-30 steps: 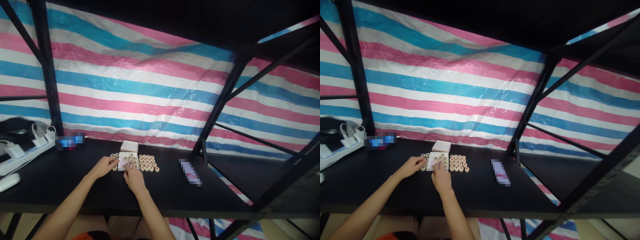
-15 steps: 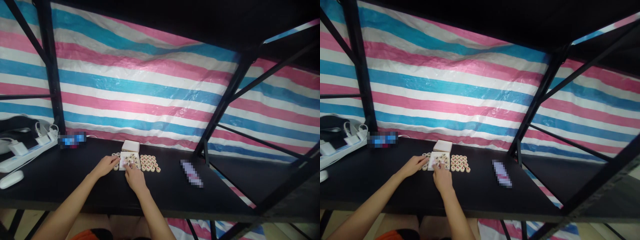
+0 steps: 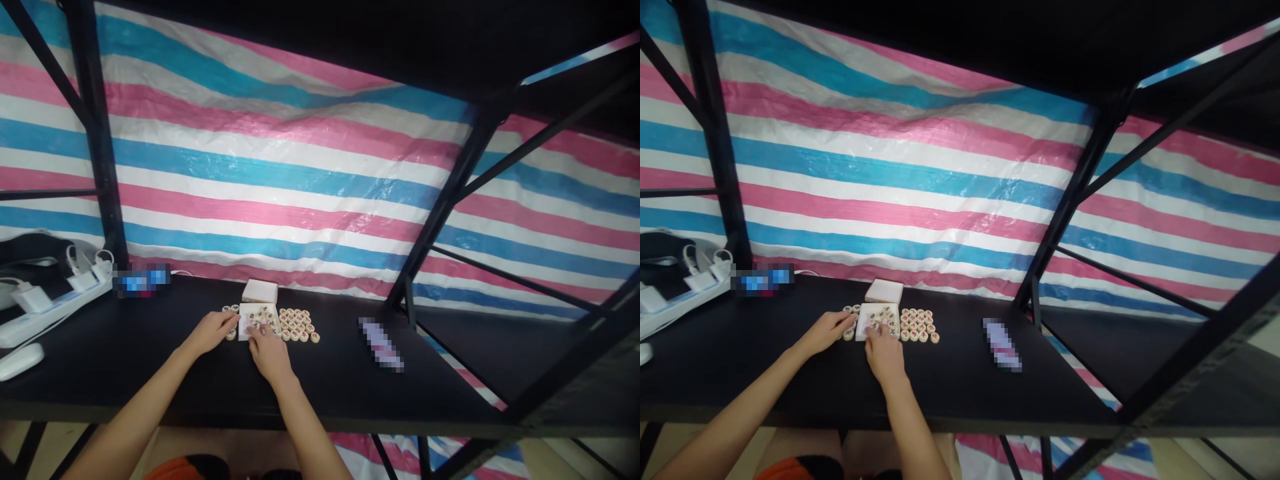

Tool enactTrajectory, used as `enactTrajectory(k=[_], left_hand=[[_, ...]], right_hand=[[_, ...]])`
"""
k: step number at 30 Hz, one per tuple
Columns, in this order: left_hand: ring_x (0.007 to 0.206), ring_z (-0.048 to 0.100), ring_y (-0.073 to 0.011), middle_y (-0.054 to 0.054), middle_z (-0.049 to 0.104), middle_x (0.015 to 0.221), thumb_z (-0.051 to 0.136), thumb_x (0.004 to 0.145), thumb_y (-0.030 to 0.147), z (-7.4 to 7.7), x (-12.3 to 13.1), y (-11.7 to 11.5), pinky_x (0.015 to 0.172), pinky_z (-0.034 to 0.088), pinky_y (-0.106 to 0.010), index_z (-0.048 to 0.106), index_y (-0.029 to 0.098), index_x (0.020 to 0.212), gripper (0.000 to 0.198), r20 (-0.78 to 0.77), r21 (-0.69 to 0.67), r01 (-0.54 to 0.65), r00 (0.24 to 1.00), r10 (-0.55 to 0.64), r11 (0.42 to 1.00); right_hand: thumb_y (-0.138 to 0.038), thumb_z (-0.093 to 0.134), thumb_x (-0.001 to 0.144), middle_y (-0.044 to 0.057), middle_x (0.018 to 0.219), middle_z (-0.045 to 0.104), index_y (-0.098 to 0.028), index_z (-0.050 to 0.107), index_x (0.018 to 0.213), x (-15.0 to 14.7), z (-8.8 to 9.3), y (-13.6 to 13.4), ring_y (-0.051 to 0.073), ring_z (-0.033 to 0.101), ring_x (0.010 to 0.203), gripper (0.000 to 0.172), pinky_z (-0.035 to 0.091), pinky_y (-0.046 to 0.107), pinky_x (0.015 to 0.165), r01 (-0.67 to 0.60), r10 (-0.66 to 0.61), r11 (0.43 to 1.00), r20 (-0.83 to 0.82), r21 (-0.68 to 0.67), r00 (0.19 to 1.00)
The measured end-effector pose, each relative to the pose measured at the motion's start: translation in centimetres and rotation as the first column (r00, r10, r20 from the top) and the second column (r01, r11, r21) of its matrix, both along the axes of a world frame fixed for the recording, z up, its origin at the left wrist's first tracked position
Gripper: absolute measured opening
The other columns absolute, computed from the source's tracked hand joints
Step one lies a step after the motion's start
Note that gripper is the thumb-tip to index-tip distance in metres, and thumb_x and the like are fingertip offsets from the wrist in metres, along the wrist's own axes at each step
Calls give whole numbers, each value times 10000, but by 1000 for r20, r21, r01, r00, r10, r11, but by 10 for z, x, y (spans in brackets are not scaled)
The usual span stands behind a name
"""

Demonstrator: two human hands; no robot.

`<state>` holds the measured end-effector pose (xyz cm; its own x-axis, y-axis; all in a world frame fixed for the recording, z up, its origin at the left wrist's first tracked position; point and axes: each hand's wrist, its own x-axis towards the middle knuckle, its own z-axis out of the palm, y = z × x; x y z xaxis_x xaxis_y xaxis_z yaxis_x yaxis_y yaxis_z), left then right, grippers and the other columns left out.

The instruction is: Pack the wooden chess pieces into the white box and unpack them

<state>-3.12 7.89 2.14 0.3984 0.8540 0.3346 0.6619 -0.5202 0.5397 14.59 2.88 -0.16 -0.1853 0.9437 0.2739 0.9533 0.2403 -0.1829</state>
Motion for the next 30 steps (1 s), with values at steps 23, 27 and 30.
enactTrajectory(k=[23,27,30], left_hand=[[558,492,-127,16,579,655,502,793,443,-5,-12,12,557,396,-221,628,183,860,297,127,59,-81,989,73,995],[613,542,-151,4,608,682,438,828,440,-3,-32,19,591,390,-229,620,203,844,298,36,104,-279,960,277,955],[644,586,-170,-12,644,690,440,825,431,-8,-43,26,575,375,-233,610,207,751,290,-73,1,-414,908,413,910]], right_hand=[[-192,454,846,57,1326,462,-257,538,1195,5,-1,-6,180,603,952,365,482,299,822,-162,176,981,-138,107,975],[-234,445,868,53,1233,548,-258,553,1175,5,-4,-2,187,614,938,327,476,297,805,-105,111,993,-108,57,988],[-239,425,878,40,1164,591,-264,564,1162,4,-4,-2,182,628,884,317,478,283,764,-91,94,995,-98,41,991]])
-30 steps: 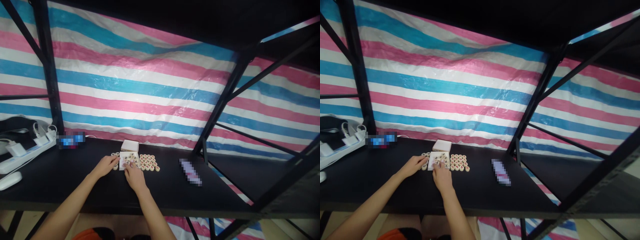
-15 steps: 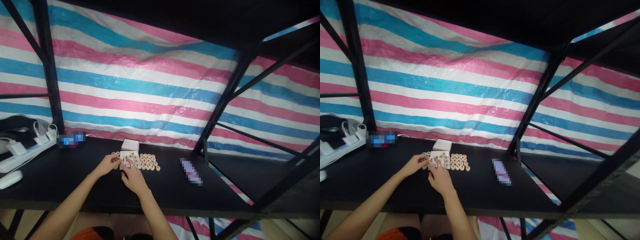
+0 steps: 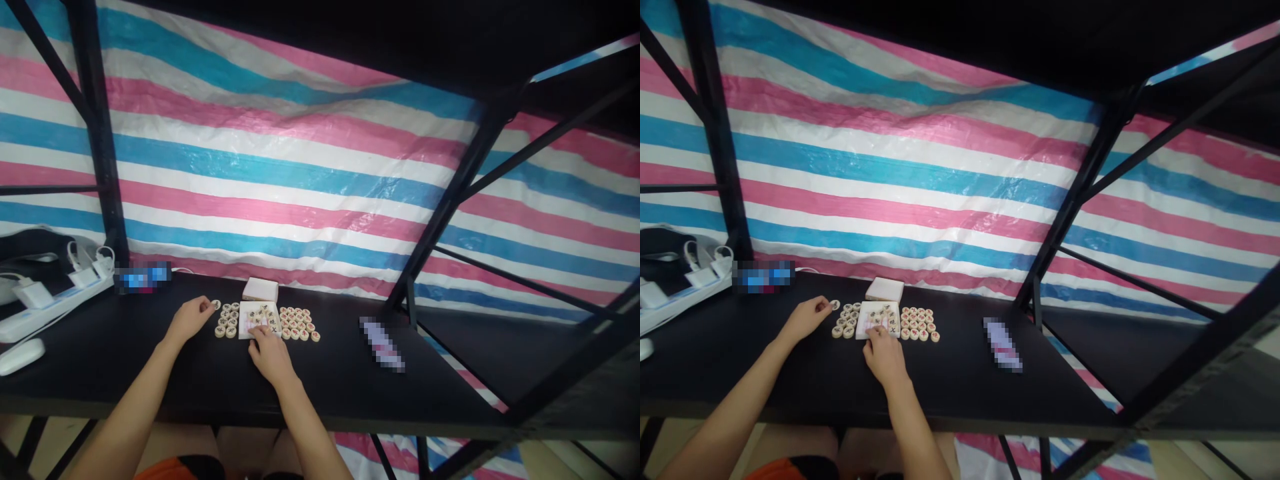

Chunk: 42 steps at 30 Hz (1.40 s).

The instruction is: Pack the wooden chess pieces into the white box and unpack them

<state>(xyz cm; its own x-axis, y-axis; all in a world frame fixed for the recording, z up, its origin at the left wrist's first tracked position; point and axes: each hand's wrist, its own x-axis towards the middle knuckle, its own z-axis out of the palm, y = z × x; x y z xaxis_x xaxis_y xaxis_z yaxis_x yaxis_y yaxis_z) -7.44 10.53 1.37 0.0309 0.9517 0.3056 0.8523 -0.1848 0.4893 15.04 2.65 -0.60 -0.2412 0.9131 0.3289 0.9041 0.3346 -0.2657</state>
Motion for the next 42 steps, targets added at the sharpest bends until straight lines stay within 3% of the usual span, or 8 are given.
enactTrajectory(k=[6,11,17,22,27,32,42], left_hand=[[709,620,-236,-68,675,730,465,807,452,-15,-5,11,601,383,-280,626,206,683,319,-80,-61,-51,996,46,997],[759,615,-272,-94,667,790,453,817,480,-18,-2,16,614,395,-308,638,204,712,349,-113,-49,-92,990,86,995],[841,607,-247,-88,624,917,412,856,452,-20,0,21,653,432,-295,631,209,932,336,-93,-10,-98,991,97,995],[1018,555,-280,-126,578,1111,401,871,386,-24,-1,28,798,438,-335,574,193,1167,394,-92,31,-87,992,89,996],[977,565,-274,-72,659,1054,447,853,343,-29,0,33,869,414,-339,669,245,1047,311,-129,15,50,991,-48,999],[963,576,-252,-54,679,1066,439,852,291,-33,0,37,889,412,-325,659,231,1048,300,-105,8,121,987,-120,993],[1007,563,-241,-87,624,1044,452,842,356,-32,4,31,909,419,-337,638,195,1029,309,-11,81,124,992,-123,989]], right_hand=[[-230,424,880,35,1108,615,-262,576,1159,1,0,1,172,620,902,319,460,264,779,4,-5,1000,-25,-29,1000],[-215,430,871,29,1094,623,-249,593,1137,4,-1,3,173,610,933,313,455,260,804,-17,16,1000,-70,-24,997],[-195,430,864,29,1126,607,-251,598,1128,4,-2,4,164,602,943,318,453,252,796,-15,14,1000,-94,-7,995],[-190,398,891,61,1083,594,-212,624,1039,3,-1,8,177,568,953,271,433,283,831,127,-111,982,-114,138,987],[-310,445,902,99,1234,529,-206,627,1071,-3,0,11,246,439,1145,269,310,405,993,64,-50,955,-53,289,997],[-461,436,903,113,1363,442,-231,575,1200,-6,-6,14,287,316,1285,401,188,485,1058,67,-72,973,17,220,997],[-531,383,906,145,1329,491,-251,520,1275,-7,-11,16,315,351,1277,483,180,542,1038,97,-111,985,88,145,990]])
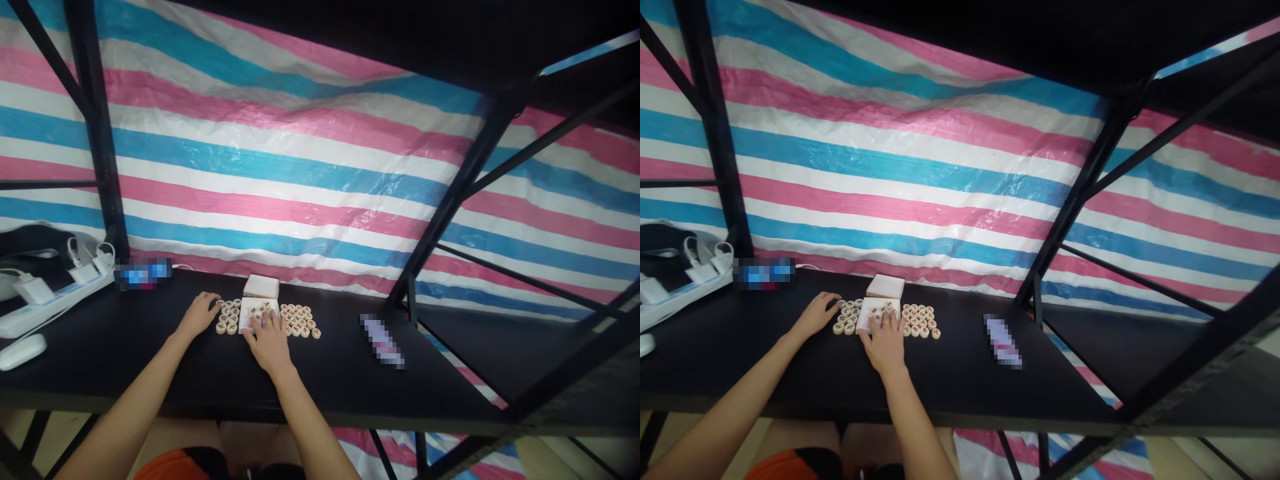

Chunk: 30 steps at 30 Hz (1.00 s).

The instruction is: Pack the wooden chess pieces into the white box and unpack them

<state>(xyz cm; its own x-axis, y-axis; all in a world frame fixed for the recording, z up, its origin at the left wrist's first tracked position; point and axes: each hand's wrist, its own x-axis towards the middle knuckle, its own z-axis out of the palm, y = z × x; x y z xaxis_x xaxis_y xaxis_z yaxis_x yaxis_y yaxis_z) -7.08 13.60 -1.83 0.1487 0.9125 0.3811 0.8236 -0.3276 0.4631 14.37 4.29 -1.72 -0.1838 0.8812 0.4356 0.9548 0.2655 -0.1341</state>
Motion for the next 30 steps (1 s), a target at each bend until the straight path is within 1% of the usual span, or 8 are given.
enactTrajectory(k=[7,12,17,20,23,28,30], left_hand=[[941,567,-222,-58,609,944,450,824,274,5,10,-11,873,443,-340,650,199,890,224,44,86,85,995,-89,993],[907,584,-213,-55,613,917,444,828,257,11,16,-18,829,458,-317,642,196,883,215,70,129,130,988,-140,983],[880,582,-207,-52,613,903,453,822,247,14,21,-22,808,454,-308,634,191,883,199,75,153,164,981,-177,975],[861,574,-205,-44,617,865,458,825,249,14,24,-25,803,445,-312,633,194,870,188,63,156,191,977,-202,969],[809,571,-201,-34,615,814,460,830,261,13,25,-26,774,444,-308,635,196,844,187,51,147,208,975,-217,967],[793,577,-196,-25,614,779,459,832,259,13,25,-26,749,441,-290,643,202,827,193,42,108,224,972,-230,969],[783,580,-193,-22,617,775,461,831,259,13,25,-26,747,439,-286,645,204,830,191,45,96,225,972,-230,970]], right_hand=[[-535,358,912,126,1319,508,-262,514,1279,0,-4,3,326,358,1265,483,159,555,1035,-1,1,1000,-16,2,1000],[-498,402,911,123,1279,539,-261,529,1260,0,-4,4,313,374,1249,441,158,549,1037,10,-9,1000,-38,25,999],[-443,426,913,133,1202,573,-228,565,1218,1,0,4,297,411,1204,398,169,529,1044,23,-17,997,-78,71,997],[-414,419,920,124,1113,596,-216,614,1138,3,3,3,273,458,1137,353,179,505,1051,18,-6,994,-110,107,994],[-387,421,920,120,1060,601,-205,643,1068,4,6,2,261,490,1074,324,200,493,1046,27,-14,994,-127,106,992],[-381,444,910,105,1115,598,-230,609,1112,3,4,2,263,456,1132,301,196,496,1047,-27,37,996,-107,88,994],[-381,443,911,103,1105,612,-229,616,1093,3,3,2,261,464,1124,293,185,502,1049,-25,32,997,-94,74,995]])
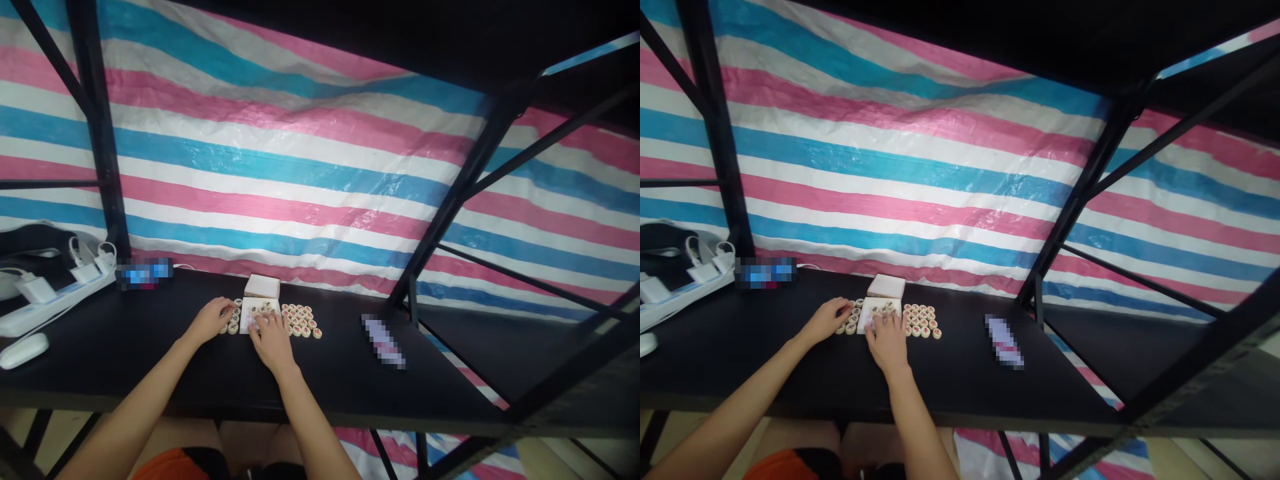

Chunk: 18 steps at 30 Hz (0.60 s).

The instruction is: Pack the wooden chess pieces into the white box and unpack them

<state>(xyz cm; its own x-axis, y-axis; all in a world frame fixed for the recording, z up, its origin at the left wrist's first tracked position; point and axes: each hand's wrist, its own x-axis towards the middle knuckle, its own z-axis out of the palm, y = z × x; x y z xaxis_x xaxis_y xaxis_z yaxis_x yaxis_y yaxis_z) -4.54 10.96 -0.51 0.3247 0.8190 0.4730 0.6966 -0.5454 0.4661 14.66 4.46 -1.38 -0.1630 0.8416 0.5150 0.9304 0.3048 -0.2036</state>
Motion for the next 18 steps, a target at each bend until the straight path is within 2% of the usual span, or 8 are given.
enactTrajectory(k=[3,8,11,18], left_hand=[[758,582,-185,-22,624,775,462,829,250,1,0,-1,737,438,-280,642,200,834,187,8,-9,0,1000,0,1000],[732,586,-178,-22,638,776,472,814,230,3,1,-4,711,445,-272,645,199,823,176,30,-13,1,1000,-1,1000],[727,592,-177,-19,648,777,485,802,231,3,1,-4,706,449,-267,653,202,819,171,46,-17,-1,999,2,1000],[706,589,-169,-17,647,773,473,806,245,2,1,-3,688,447,-258,646,199,827,180,50,-28,5,999,-4,1000]], right_hand=[[-385,430,918,105,1081,631,-216,629,1063,0,-1,0,262,478,1112,299,171,510,1050,23,-23,1000,10,-11,1000],[-445,389,929,107,1232,569,-278,579,1186,-1,-3,-1,281,416,1211,361,161,533,1042,-19,20,1000,67,-21,998],[-456,380,930,112,1272,542,-269,632,1108,-2,-3,-1,293,378,1250,361,153,547,1039,-13,18,998,100,-57,995],[-423,408,926,113,1162,590,-248,651,1067,-1,0,-4,272,460,1152,331,162,537,1050,19,-18,1000,73,-16,997]])
